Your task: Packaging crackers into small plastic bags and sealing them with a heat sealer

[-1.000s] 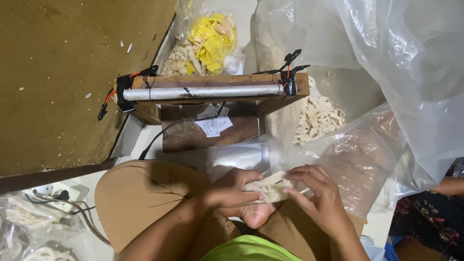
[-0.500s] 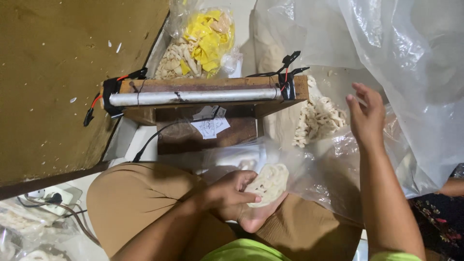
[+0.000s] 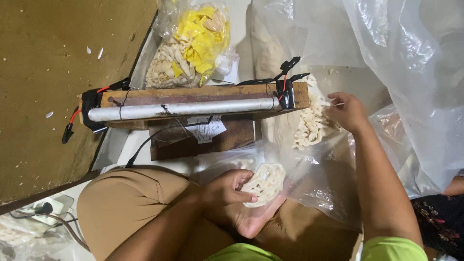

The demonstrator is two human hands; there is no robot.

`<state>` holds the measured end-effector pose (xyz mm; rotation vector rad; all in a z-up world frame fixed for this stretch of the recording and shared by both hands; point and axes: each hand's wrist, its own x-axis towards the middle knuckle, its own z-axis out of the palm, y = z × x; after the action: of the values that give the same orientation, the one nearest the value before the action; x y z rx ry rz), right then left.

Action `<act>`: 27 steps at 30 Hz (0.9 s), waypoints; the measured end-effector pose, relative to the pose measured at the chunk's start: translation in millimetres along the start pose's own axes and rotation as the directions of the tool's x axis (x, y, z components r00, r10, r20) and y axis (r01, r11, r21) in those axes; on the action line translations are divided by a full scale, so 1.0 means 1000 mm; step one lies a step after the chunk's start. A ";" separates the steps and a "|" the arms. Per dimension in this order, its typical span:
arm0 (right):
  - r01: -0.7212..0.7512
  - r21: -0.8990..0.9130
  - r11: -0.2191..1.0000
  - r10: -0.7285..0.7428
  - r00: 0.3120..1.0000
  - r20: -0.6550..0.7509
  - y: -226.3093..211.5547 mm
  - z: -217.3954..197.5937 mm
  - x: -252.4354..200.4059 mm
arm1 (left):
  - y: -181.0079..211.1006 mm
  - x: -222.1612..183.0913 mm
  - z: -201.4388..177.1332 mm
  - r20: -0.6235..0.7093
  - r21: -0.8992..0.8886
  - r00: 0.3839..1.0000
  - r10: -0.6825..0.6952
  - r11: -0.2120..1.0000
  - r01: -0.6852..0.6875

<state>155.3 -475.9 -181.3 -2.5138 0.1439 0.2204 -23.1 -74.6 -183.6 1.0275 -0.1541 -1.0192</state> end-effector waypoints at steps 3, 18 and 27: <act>0.071 0.068 0.995 -0.066 0.996 -0.067 -0.039 -0.023 -0.032 | 0.023 -0.009 0.008 0.015 0.006 1.000 -0.005 1.000 0.005; 0.313 0.277 0.908 -0.383 0.889 0.251 -0.170 -0.040 -0.207 | -0.037 -0.003 0.013 0.058 0.325 0.998 0.014 0.945 -0.032; 0.260 0.264 0.929 -0.349 0.854 0.387 -0.186 -0.018 -0.234 | -0.026 -0.009 0.018 0.018 0.151 0.994 0.111 0.982 -0.113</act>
<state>-43.9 -323.3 -17.8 -2.1832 -0.3932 0.5876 -53.7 -82.6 -190.9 1.1396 -0.2976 -0.9204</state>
